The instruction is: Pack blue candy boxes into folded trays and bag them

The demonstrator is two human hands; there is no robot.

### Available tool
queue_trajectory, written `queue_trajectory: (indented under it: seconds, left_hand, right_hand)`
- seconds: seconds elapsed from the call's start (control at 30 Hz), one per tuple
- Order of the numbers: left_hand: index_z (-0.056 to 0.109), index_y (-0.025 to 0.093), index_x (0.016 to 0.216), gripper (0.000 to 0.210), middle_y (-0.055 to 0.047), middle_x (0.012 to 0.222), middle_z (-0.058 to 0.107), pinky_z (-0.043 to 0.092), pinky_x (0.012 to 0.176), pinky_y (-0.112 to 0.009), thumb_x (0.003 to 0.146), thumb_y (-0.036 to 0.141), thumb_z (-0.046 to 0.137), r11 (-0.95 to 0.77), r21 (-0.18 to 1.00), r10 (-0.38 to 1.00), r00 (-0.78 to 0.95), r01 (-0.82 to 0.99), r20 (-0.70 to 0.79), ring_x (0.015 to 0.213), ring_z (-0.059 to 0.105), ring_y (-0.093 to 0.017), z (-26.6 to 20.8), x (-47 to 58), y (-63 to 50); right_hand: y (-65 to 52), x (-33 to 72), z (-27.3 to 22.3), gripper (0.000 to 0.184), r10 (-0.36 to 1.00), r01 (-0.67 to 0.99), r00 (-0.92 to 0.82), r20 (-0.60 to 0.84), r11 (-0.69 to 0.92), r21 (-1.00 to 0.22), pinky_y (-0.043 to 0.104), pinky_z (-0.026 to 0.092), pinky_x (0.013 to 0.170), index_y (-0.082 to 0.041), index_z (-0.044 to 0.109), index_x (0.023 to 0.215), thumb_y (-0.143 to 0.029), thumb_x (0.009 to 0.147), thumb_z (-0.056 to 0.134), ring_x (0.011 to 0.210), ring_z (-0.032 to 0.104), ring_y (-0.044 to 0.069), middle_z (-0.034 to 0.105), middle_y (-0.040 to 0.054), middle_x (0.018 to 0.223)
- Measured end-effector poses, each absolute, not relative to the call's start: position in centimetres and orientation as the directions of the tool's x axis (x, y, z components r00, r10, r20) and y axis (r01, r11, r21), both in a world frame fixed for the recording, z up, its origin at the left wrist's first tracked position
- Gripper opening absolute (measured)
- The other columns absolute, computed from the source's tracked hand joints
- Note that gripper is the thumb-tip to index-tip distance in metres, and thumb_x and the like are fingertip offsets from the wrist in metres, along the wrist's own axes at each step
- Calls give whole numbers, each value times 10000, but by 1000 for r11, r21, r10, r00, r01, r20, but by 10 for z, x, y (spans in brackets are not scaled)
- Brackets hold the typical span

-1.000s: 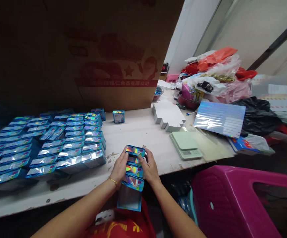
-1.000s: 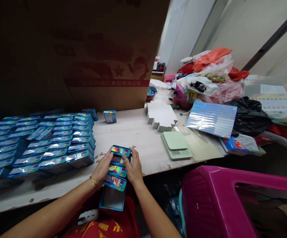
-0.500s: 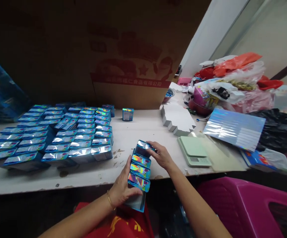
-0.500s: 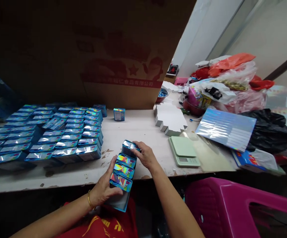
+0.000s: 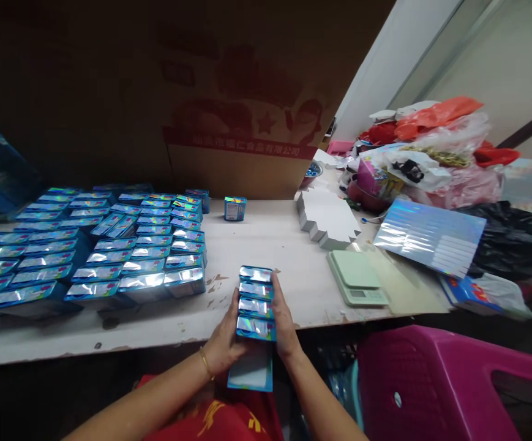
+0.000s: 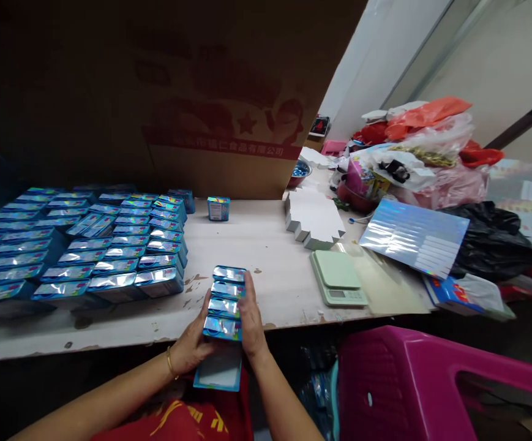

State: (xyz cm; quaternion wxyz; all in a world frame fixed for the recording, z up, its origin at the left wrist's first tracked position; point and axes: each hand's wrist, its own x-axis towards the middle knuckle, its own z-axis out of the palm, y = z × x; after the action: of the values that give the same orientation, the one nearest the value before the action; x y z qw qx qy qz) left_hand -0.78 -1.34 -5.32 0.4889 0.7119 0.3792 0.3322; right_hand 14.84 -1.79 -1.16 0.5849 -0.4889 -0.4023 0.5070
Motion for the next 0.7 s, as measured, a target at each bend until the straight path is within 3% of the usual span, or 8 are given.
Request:
queue_trajectory:
  seconds: [0.13,0.27,0.4,0.53,0.7]
  left_hand:
    - [-145,165,1348,1009,-152,1400,222,218,1034,-436,694,323,607,-210,948,923,367,238,112,1264,259,-271,-56,-3,12]
    - [-98,184,1358,1023,-138,1418,182,193,1041,-444,665,349,635,-257,919,923,357,299,142,1283,207,-277,-57,-9,35]
    - [-82,189,1363,979,-125,1433,128,179,1052,-431,690,375,605,-287,885,923,353,367,153,1297,154,-280,-65,-15,38]
    - [-65,206,1367,994,-95,1440,106,181,1060,-414,670,402,617,-269,876,927,356,400,122,1303,134,-276,-74,-18,37]
    - [-36,213,1370,1027,-104,1428,156,203,1054,-424,634,415,650,-253,889,936,330,383,124,1291,178,-284,-75,-18,41]
  right_hand:
    - [25,143,-12,490,991,-101,-11,131,129,-986,394,234,1026,-271,390,1268,-481,825,398,1231,316,192,415,-7,1305]
    - [96,162,-4,439,968,144,58,243,232,-962,400,303,975,-226,480,1200,-451,832,396,1110,453,197,530,48,1171]
    - [189,153,11,476,897,558,-29,442,381,-737,389,271,991,-219,481,1191,-356,742,557,1168,373,213,453,73,1242]
    - [269,122,12,671,931,804,-198,306,333,-493,421,275,970,-207,361,1278,-168,662,624,1256,216,262,310,89,1355]
    - [292,113,8,462,948,850,-185,259,286,-442,373,379,833,-188,500,1144,-45,704,508,1057,447,255,488,127,1160]
